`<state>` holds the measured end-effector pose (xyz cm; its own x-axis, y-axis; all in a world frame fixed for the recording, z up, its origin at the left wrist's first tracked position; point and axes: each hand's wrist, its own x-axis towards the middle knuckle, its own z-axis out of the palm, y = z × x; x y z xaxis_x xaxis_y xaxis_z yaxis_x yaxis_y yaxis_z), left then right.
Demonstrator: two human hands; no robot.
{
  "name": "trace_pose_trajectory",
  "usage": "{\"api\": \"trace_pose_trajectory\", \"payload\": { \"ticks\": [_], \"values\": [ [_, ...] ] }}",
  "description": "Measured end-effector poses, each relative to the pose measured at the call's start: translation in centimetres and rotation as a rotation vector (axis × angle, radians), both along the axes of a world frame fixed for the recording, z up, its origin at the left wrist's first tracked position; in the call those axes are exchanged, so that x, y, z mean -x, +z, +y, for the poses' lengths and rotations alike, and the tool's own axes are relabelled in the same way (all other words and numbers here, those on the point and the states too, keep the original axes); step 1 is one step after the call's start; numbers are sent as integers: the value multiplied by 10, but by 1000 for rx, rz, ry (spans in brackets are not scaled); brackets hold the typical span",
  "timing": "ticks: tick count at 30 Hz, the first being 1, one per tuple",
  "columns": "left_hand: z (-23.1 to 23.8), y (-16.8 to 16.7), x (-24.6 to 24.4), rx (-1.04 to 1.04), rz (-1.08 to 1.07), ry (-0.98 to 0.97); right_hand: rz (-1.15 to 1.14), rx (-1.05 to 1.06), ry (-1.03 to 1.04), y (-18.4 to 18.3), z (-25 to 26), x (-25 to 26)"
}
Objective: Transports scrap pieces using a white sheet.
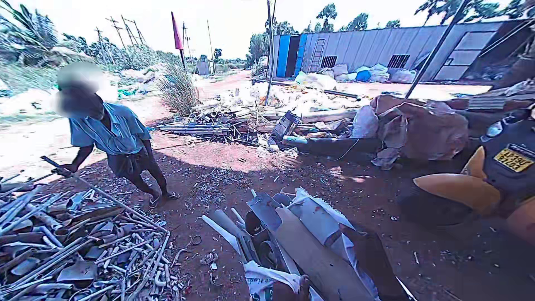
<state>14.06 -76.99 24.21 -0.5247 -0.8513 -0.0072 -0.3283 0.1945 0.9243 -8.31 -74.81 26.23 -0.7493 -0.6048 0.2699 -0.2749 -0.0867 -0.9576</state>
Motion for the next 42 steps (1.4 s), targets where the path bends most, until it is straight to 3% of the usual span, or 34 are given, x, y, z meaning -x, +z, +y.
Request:
{"api": "trace_pose_trajectory", "payload": {
  "ticks": [2,6,10,13,16,20,24,31,36,42],
  "values": [
    [7,18,9,-3,-7,-84,14,4,-89,15,26,8],
    [25,-3,50,151,145,-146,-11,-10,-268,32,80,30],
    [60,-14,104,200,144,-252,-17,-36,-390,35,140,64],
    [98,-12,153,207,159,-341,8,-191,-468,11,200,113],
    [141,-24,207,154,200,-440,-62,-203,-522,-19,266,158],
    [197,-45,276,100,203,-584,-147,-140,-608,-26,347,205],
    [265,-43,341,39,244,-712,-163,-73,-756,-21,435,240],
    [364,-5,421,74,236,-1093,-130,-200,-1169,13,566,240],
    [428,12,469,163,223,-1397,17,-91,-1398,23,655,246],
    [501,21,535,157,276,-1727,79,-27,-1667,22,725,249]
  ]
}}
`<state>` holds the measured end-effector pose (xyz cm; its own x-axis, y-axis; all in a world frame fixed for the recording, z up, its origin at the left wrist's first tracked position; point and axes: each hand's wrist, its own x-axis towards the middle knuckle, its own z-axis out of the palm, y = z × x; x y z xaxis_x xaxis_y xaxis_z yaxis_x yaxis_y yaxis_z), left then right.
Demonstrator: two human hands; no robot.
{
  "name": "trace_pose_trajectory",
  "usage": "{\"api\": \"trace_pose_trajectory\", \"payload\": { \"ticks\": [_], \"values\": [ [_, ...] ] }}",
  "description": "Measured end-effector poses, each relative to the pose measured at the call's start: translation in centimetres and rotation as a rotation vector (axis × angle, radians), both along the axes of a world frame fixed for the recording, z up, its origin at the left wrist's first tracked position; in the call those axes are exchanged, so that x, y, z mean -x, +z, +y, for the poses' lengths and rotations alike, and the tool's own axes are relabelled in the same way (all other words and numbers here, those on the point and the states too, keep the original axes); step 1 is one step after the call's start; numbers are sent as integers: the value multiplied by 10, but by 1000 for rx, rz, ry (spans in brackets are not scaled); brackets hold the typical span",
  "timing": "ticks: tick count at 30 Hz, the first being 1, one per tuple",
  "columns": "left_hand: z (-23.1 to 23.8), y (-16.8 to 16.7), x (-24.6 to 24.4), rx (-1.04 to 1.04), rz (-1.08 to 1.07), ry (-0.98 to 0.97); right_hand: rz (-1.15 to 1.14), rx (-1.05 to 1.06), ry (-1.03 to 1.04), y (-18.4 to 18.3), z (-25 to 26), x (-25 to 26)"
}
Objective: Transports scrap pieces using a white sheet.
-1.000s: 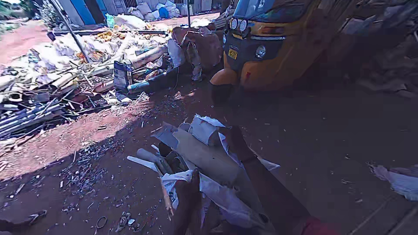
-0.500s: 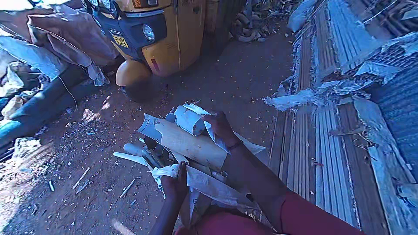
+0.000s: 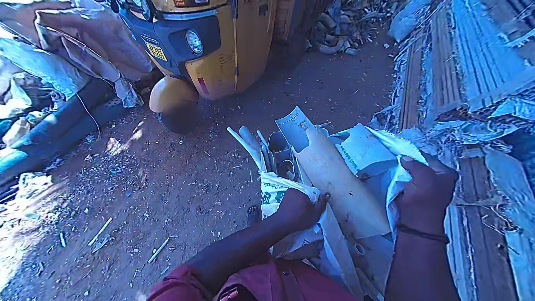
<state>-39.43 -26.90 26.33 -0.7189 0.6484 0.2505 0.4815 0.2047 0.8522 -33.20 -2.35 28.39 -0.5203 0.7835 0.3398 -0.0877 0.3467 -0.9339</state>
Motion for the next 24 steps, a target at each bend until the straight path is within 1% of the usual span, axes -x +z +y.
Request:
{"api": "trace_pose_trajectory", "payload": {
  "ticks": [3,6,8,11,14,16,20,24],
  "values": [
    [38,-6,43,-19,13,-127,3,33,-122,-5,27,14],
    [86,-5,98,1,-23,-264,25,38,-242,-4,61,42],
    [114,-2,130,28,-39,-357,25,51,-323,0,82,58],
    [155,10,177,95,-6,-520,42,64,-453,8,108,82],
    [198,10,207,36,42,-608,72,63,-547,14,135,97],
    [225,17,228,25,55,-669,89,56,-589,19,155,106],
    [286,21,270,29,100,-761,127,38,-655,26,198,134],
    [359,23,319,107,132,-840,147,18,-706,21,263,173]
  ]
}}
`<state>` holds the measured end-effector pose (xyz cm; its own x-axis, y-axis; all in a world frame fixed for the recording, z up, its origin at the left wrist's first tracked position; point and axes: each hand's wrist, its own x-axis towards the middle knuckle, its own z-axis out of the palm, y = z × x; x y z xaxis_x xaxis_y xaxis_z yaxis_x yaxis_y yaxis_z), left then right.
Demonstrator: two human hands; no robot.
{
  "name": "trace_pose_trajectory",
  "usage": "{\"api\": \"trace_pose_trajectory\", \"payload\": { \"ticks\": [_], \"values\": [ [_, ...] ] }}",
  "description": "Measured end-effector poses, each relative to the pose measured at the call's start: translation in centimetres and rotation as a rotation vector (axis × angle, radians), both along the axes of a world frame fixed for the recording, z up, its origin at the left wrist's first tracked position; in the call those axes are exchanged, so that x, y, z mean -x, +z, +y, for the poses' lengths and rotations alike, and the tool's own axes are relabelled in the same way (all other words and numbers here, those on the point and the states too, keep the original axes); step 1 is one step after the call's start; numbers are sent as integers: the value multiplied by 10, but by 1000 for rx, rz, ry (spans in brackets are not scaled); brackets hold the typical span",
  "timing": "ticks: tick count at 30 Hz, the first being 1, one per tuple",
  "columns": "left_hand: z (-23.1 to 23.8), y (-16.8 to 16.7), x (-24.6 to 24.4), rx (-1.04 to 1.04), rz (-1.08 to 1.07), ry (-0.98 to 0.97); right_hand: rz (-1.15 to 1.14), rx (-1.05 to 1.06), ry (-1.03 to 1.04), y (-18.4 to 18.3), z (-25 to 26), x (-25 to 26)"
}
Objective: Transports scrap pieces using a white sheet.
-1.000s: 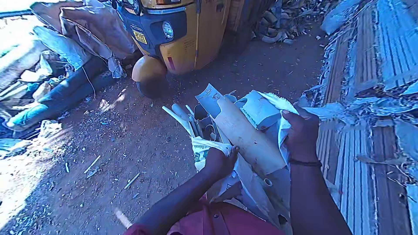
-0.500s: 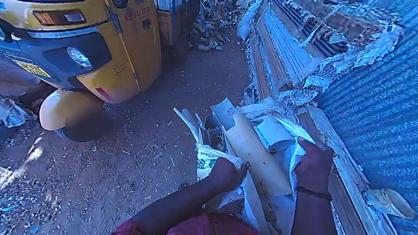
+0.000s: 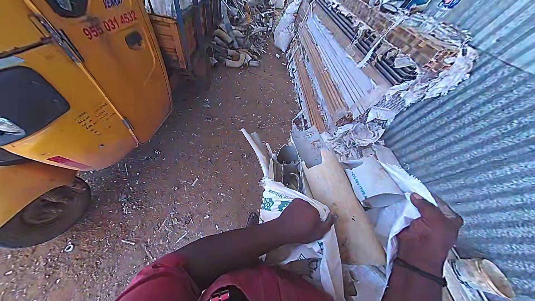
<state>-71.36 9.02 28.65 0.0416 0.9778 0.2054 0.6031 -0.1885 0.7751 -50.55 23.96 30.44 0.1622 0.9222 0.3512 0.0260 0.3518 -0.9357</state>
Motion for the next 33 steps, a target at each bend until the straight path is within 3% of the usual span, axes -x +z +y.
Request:
{"api": "trace_pose_trajectory", "payload": {
  "ticks": [6,14,18,25,33],
  "values": [
    [136,-14,73,-61,-9,19,36,30,-15,-14,134,78],
    [294,8,171,-97,-38,122,63,38,74,17,305,187],
    [358,21,225,-41,-7,73,33,29,85,24,370,241],
    [487,10,347,-56,10,19,85,-11,27,16,490,357],
    [642,50,491,58,76,-140,71,-60,-56,53,616,491]
  ]
}}
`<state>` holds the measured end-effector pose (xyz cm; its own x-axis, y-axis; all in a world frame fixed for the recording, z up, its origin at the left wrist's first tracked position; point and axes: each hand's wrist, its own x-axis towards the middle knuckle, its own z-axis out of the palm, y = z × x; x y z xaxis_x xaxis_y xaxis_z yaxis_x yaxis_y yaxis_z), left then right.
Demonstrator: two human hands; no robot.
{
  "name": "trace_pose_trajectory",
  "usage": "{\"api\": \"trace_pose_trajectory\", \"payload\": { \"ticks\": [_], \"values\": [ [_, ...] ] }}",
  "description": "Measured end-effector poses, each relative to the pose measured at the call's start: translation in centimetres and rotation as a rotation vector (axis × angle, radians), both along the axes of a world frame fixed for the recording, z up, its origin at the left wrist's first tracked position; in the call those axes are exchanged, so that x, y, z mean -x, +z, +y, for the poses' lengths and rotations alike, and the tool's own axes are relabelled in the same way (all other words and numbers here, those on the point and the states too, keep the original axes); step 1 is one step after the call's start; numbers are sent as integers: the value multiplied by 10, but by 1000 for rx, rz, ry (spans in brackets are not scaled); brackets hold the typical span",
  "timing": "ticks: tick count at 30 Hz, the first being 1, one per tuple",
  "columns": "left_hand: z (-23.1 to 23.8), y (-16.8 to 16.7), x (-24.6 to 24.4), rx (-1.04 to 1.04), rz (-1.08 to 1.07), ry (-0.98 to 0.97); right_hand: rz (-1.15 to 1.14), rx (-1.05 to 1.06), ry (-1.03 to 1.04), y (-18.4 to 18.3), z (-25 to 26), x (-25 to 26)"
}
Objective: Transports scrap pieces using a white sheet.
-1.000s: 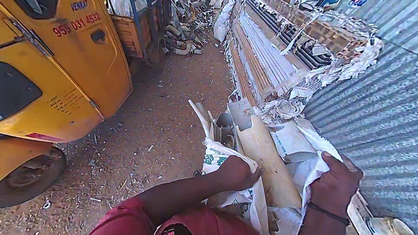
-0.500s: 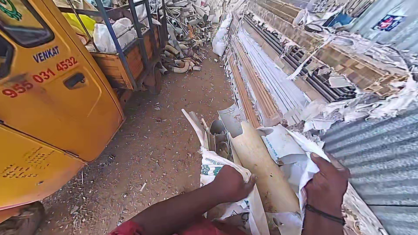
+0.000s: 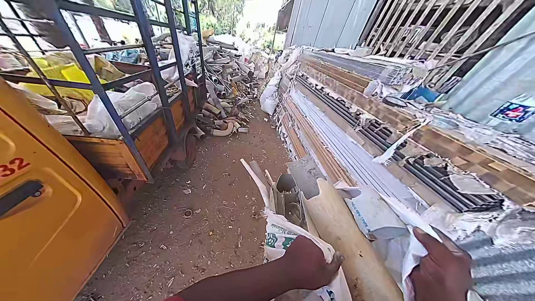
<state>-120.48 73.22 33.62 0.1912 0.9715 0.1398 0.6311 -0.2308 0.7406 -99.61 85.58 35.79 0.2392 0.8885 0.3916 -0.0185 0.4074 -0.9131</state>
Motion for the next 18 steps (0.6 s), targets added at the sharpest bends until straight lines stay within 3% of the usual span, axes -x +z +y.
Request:
{"api": "trace_pose_trajectory", "payload": {
  "ticks": [4,8,13,18],
  "values": [
    [64,8,60,-34,-24,12,0,11,-23,8,62,56],
    [132,-5,119,-73,-52,65,-9,-6,20,-3,140,116],
    [240,-26,202,-88,-52,133,-6,0,79,-33,267,202],
    [368,-29,293,-102,-102,266,-17,29,189,-36,410,308]
  ]
}}
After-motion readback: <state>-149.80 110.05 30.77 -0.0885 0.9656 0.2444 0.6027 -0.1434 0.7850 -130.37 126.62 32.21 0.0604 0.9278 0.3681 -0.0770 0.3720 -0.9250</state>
